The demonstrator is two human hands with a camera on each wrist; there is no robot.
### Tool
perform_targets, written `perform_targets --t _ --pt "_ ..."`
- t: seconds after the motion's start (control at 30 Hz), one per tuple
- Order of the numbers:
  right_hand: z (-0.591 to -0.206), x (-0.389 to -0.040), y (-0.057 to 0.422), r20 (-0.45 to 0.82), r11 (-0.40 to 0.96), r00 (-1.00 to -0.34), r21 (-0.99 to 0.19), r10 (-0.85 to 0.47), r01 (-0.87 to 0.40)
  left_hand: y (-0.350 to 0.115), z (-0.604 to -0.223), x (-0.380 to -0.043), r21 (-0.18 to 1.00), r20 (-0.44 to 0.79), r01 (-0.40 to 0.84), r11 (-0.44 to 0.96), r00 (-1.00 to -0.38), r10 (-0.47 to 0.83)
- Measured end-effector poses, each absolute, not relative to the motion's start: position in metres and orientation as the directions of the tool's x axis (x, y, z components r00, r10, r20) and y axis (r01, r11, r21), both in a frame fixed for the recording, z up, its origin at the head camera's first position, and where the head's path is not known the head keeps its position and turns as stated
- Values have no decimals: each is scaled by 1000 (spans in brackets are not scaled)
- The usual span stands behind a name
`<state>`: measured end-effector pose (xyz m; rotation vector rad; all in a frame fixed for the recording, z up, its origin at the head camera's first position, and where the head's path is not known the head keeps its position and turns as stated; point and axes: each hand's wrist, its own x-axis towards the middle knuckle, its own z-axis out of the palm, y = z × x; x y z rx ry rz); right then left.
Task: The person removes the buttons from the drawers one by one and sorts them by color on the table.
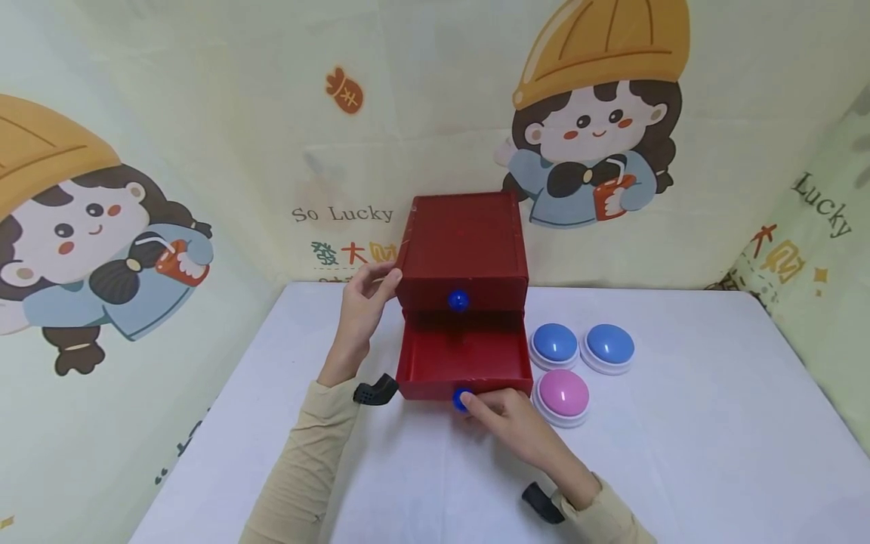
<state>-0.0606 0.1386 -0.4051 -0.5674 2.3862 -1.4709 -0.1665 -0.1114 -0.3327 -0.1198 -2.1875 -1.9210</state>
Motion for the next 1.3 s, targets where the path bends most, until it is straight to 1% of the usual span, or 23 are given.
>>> perform_targets --t 0.4,0.63,0.87,0.97,1.17,1.3 --pt "-404 -70 139 -14 369 -879 -911 -476 -185 -111 -332 -166 969 219 206 137 -972 -89" --pt "-400 -71 139 -33 358 -882 -920 -470 -156 -112 -332 -167 968 218 204 145 -972 -84" --pt "-400 -73 138 -33 357 -882 -921 -470 -156 -111 -331 -167 972 196 181 150 -977 -89" --pt "-400 -75 137 -28 361 -885 -918 -465 -161 -110 -326 -163 973 184 168 158 -979 -91" --pt "-400 -79 137 -12 362 -886 -915 -463 -177 -104 -307 -149 976 188 178 127 -979 -79" --pt "-401 -83 136 -4 347 -882 -920 -471 -181 -104 -305 -147 976 184 172 130 -979 -85"
